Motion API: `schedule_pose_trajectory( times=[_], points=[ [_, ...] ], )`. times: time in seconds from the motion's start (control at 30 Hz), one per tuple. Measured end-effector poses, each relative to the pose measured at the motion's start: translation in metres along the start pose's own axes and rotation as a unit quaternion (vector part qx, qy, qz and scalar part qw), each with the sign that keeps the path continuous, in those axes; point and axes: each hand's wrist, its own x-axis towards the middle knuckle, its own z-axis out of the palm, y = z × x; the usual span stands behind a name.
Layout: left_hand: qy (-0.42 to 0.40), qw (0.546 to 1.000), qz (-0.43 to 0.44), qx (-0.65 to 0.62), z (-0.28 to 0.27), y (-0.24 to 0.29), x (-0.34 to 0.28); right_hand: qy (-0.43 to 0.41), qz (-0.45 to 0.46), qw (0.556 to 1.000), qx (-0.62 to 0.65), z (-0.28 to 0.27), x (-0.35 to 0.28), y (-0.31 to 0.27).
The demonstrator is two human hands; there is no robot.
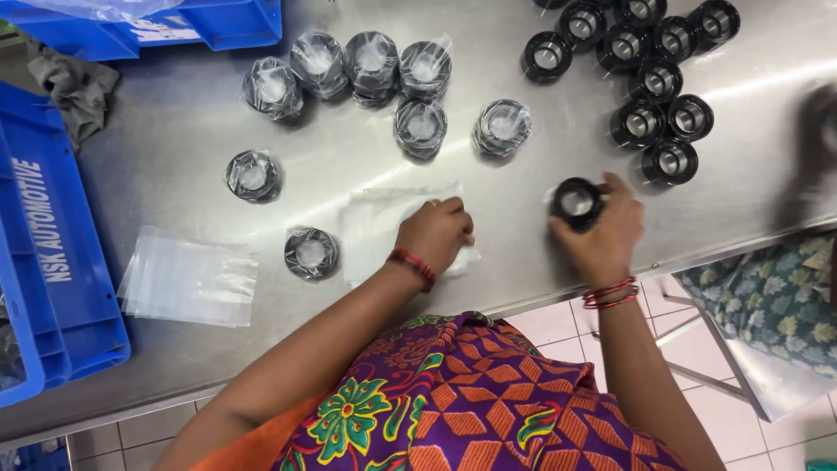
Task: Packaging circular metal components into plastic bags and placing them into a blue bin.
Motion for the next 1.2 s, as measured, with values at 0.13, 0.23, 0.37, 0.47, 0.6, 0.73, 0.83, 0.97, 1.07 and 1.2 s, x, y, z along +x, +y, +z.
schedule_pose_trajectory(
  times=[0.13, 0.23, 0.37, 0.47, 0.6, 0.73, 0.83, 0.97, 1.07, 1.2],
  points=[
    [0.018, 0.997, -0.051, -0.057, 0.003, -0.011, 0.009, -0.119, -0.023, 0.988, 0.092, -0.016, 0.001, -0.037],
    [0.005, 0.978, -0.086, -0.188, -0.004, -0.019, 0.002, -0.270, 0.100, 0.884, 0.369, -0.036, 0.010, -0.045],
    [-0.034, 0.944, -0.150, -0.291, -0.001, -0.023, 0.002, -0.381, 0.163, 0.758, 0.505, -0.037, 0.024, -0.055],
    [-0.042, 0.898, -0.146, -0.412, 0.002, -0.029, 0.002, -0.471, 0.157, 0.758, 0.422, -0.016, 0.029, -0.058],
    [0.003, 0.911, -0.020, -0.412, -0.043, 0.002, 0.007, -0.444, 0.222, 0.729, 0.472, 0.005, 0.025, -0.043],
    [0.055, 0.921, 0.042, -0.383, -0.075, 0.018, 0.015, -0.412, 0.042, 0.745, 0.523, 0.013, 0.019, -0.052],
    [0.052, 0.893, 0.056, -0.443, -0.083, 0.018, 0.017, -0.104, -0.293, 0.918, 0.247, -0.007, 0.026, -0.135],
    [0.047, 0.922, 0.125, -0.363, -0.078, 0.008, 0.014, -0.127, -0.174, 0.921, 0.323, 0.045, 0.019, -0.089],
    [-0.023, 0.962, 0.054, -0.268, -0.056, -0.009, 0.010, -0.243, -0.014, 0.894, 0.376, 0.046, 0.019, -0.069],
    [-0.074, 0.955, -0.057, -0.282, -0.035, -0.027, 0.012, -0.438, 0.183, 0.667, 0.574, -0.006, 0.038, -0.100]
  ],
)
